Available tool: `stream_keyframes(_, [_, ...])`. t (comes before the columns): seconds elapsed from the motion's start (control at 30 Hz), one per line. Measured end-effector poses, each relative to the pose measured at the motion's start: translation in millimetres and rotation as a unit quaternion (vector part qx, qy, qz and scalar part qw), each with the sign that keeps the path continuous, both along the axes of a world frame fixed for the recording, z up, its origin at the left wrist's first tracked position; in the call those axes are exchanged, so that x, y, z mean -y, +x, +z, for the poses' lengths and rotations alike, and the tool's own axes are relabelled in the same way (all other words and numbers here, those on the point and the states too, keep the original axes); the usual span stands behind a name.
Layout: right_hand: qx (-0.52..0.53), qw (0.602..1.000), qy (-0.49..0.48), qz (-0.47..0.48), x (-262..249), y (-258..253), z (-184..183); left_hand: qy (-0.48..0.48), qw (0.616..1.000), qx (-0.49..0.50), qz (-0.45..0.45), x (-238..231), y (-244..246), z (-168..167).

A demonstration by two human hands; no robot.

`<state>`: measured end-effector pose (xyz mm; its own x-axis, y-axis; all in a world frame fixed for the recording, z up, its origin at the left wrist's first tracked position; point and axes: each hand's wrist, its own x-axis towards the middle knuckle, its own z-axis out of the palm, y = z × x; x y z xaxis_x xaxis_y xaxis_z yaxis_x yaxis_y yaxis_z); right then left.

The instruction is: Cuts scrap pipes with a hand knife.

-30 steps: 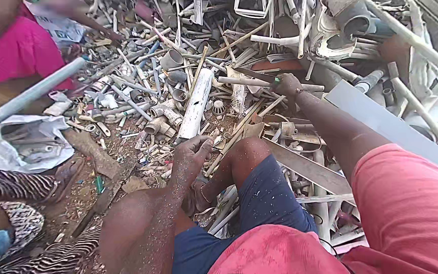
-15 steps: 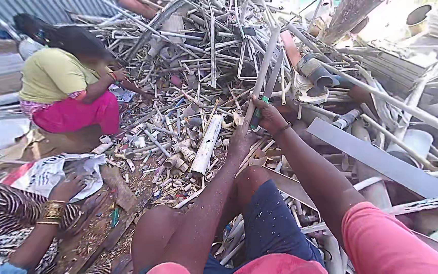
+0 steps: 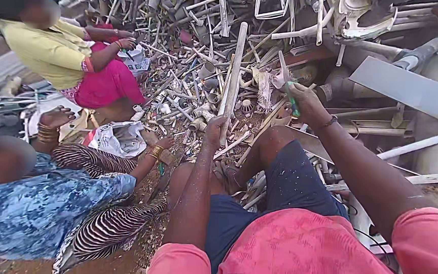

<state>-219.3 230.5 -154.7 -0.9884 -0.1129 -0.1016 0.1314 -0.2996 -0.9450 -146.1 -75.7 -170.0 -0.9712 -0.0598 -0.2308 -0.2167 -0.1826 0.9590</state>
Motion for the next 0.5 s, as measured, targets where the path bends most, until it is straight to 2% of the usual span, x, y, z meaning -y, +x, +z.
stream_keyframes(0.07, [-0.046, 0.996, 0.059, 0.056, 17, 13, -2, 0.002, 1.0, 0.003, -0.004, -5, 4, -3])
stream_keyframes(0.17, [-0.142, 0.953, 0.25, 0.097, 42, 24, 1, -0.038, 0.998, -0.028, -0.042, -9, -2, -13])
stream_keyframes(0.27, [-0.278, 0.855, 0.409, 0.156, 56, 36, -2, -0.093, 0.994, -0.044, -0.03, -13, -4, -19])
stream_keyframes(0.4, [-0.373, 0.714, 0.573, 0.149, 63, 55, -8, -0.173, 0.983, -0.067, 0.0, -13, -8, -29])
stream_keyframes(0.5, [-0.408, 0.658, 0.615, 0.151, 56, 25, -14, -0.259, 0.963, -0.076, 0.011, -13, -12, -34])
